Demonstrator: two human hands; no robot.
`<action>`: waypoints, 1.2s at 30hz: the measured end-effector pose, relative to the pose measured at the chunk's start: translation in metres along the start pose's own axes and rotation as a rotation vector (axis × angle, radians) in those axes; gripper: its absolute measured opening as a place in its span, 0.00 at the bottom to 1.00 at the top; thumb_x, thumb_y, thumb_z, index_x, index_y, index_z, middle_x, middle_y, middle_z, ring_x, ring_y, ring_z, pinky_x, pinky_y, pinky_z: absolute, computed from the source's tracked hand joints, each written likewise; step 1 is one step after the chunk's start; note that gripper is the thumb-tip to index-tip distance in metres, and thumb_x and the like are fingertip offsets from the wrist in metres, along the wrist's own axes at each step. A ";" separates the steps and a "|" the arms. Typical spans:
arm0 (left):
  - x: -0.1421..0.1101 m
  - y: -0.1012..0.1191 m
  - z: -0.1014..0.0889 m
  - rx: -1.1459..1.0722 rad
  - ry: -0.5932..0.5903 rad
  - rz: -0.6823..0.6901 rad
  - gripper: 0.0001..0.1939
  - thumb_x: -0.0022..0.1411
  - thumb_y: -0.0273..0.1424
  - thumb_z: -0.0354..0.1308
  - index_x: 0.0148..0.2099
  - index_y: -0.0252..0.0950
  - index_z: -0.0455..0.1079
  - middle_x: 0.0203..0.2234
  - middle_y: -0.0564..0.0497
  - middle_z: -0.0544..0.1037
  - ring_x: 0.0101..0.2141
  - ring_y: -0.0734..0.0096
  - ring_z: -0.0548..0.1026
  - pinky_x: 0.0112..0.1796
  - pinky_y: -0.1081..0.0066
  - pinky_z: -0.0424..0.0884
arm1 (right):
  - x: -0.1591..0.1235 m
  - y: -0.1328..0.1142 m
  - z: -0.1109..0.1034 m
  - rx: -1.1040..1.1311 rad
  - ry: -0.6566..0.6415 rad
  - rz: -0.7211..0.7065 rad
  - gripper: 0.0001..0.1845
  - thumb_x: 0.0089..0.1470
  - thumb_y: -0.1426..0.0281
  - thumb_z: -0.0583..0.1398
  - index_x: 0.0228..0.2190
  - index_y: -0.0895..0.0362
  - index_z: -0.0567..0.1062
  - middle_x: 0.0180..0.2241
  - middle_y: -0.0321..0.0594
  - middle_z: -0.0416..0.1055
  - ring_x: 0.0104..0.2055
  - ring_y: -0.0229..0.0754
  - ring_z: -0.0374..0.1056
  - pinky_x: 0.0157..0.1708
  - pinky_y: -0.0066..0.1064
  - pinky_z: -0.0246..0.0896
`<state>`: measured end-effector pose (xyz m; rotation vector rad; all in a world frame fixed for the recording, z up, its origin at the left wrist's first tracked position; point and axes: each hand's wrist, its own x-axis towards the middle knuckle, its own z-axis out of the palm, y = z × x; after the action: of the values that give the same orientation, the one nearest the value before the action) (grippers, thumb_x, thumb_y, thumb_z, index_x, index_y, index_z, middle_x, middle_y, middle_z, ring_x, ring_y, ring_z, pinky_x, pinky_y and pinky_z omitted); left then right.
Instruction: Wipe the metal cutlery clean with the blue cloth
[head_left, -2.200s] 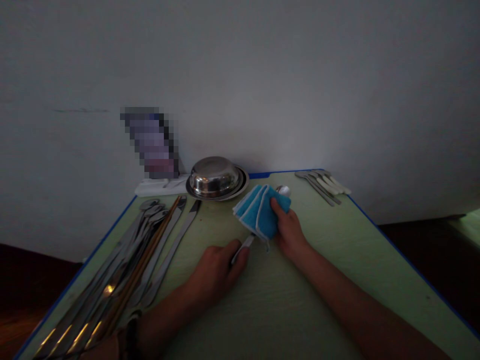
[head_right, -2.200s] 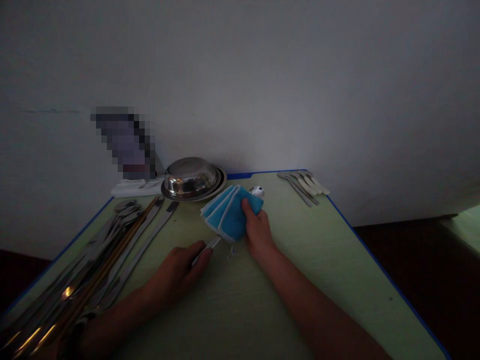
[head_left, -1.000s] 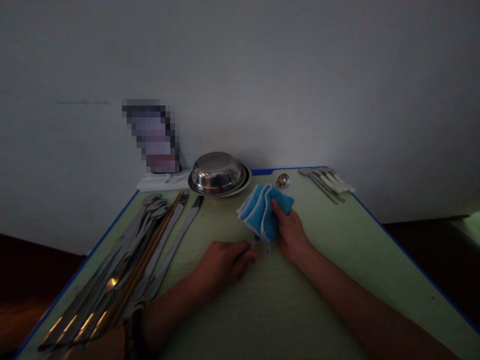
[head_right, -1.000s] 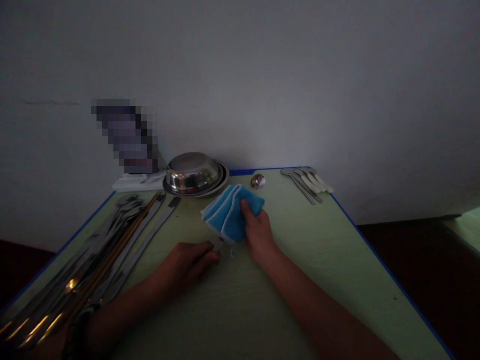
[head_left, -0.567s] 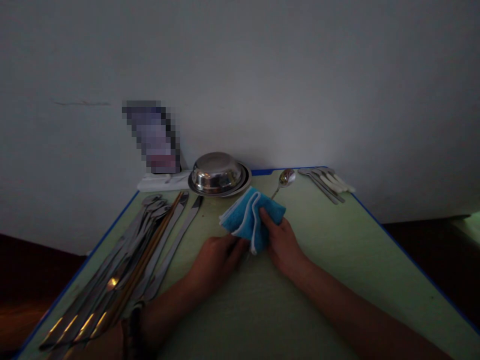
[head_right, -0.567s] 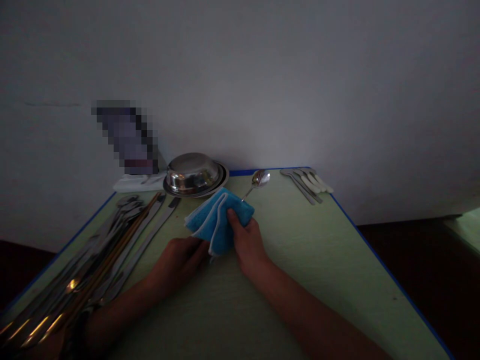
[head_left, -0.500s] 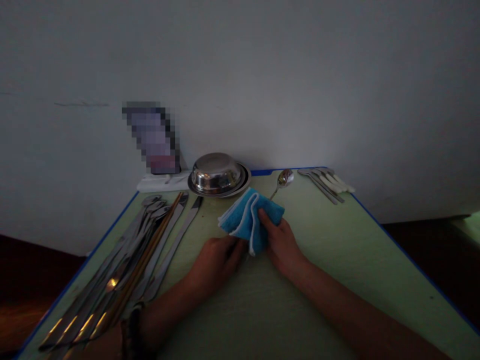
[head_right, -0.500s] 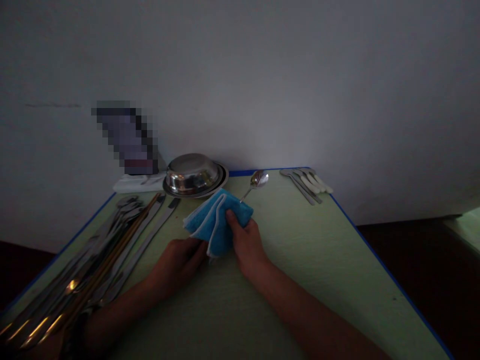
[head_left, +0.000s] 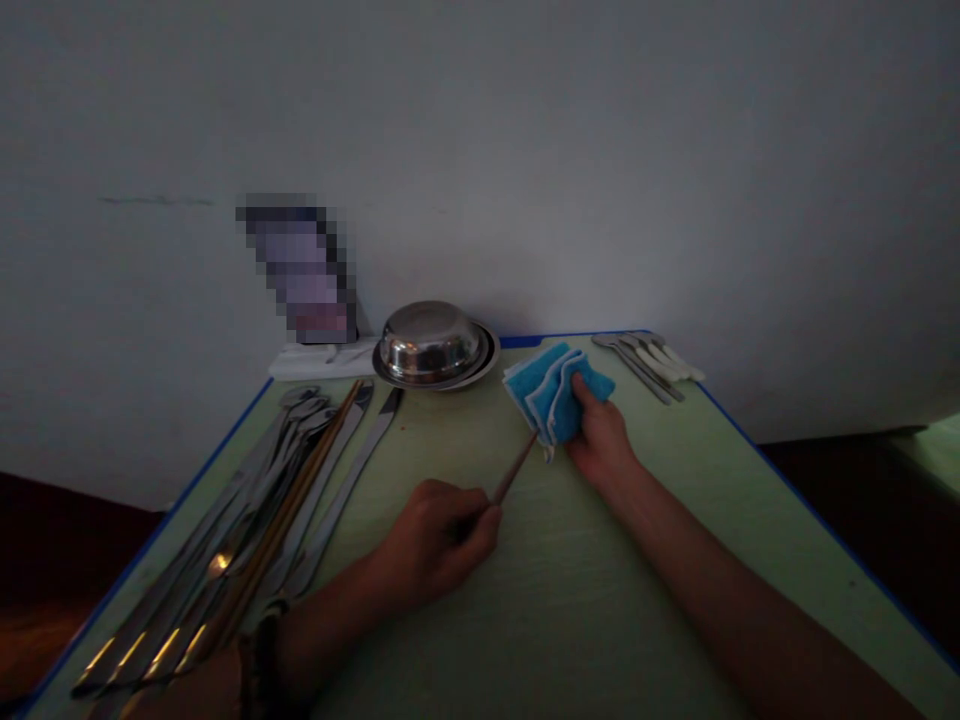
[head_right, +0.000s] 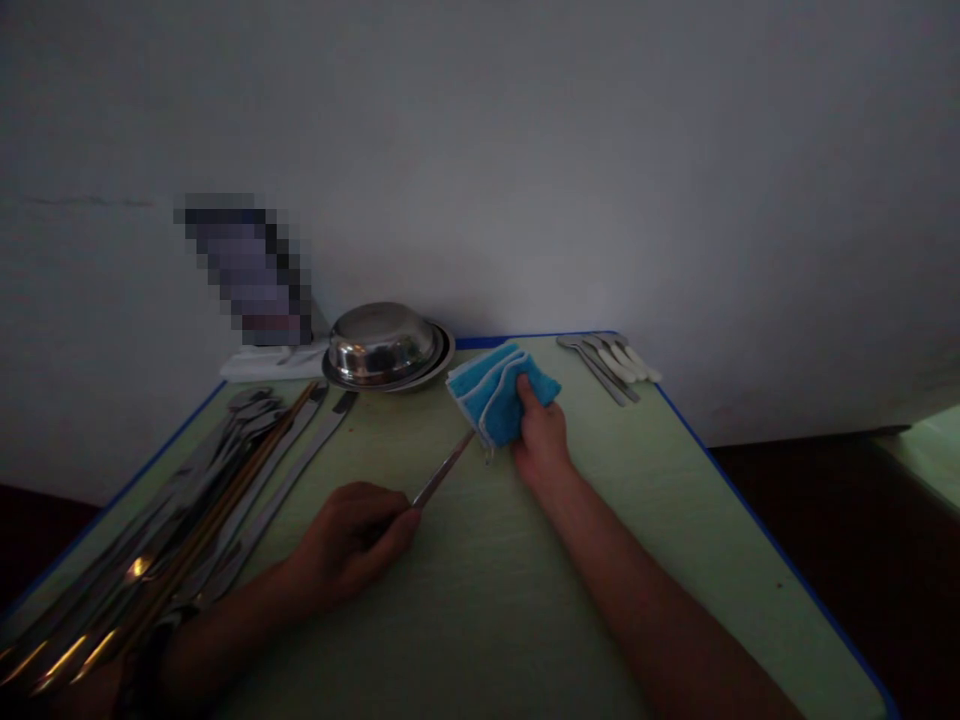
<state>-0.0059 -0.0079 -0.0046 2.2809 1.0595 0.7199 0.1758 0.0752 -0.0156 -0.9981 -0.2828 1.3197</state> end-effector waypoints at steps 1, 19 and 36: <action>0.000 0.000 0.000 -0.004 -0.011 -0.003 0.18 0.60 0.29 0.45 0.18 0.35 0.55 0.13 0.60 0.49 0.14 0.82 0.54 0.19 0.76 0.50 | 0.002 -0.002 -0.001 0.010 0.009 -0.013 0.08 0.46 0.69 0.61 0.30 0.59 0.73 0.31 0.36 0.76 0.30 0.37 0.71 0.34 0.31 0.69; 0.008 0.010 -0.006 -0.017 -0.183 -0.230 0.18 0.65 0.34 0.35 0.26 0.36 0.57 0.15 0.57 0.63 0.18 0.76 0.64 0.23 0.75 0.60 | -0.002 0.004 -0.002 0.008 -0.133 0.004 0.10 0.43 0.71 0.62 0.33 0.58 0.73 0.31 0.36 0.76 0.32 0.38 0.72 0.39 0.33 0.67; 0.009 0.006 -0.006 -0.114 -0.168 -0.289 0.20 0.65 0.35 0.35 0.24 0.36 0.57 0.15 0.57 0.63 0.17 0.77 0.63 0.22 0.76 0.60 | -0.021 0.014 0.002 -0.084 -0.161 0.039 0.13 0.42 0.67 0.63 0.32 0.58 0.73 0.30 0.37 0.76 0.33 0.39 0.71 0.37 0.32 0.66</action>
<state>-0.0022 -0.0028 0.0057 1.9968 1.2015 0.4513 0.1588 0.0560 -0.0178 -0.9727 -0.4464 1.4364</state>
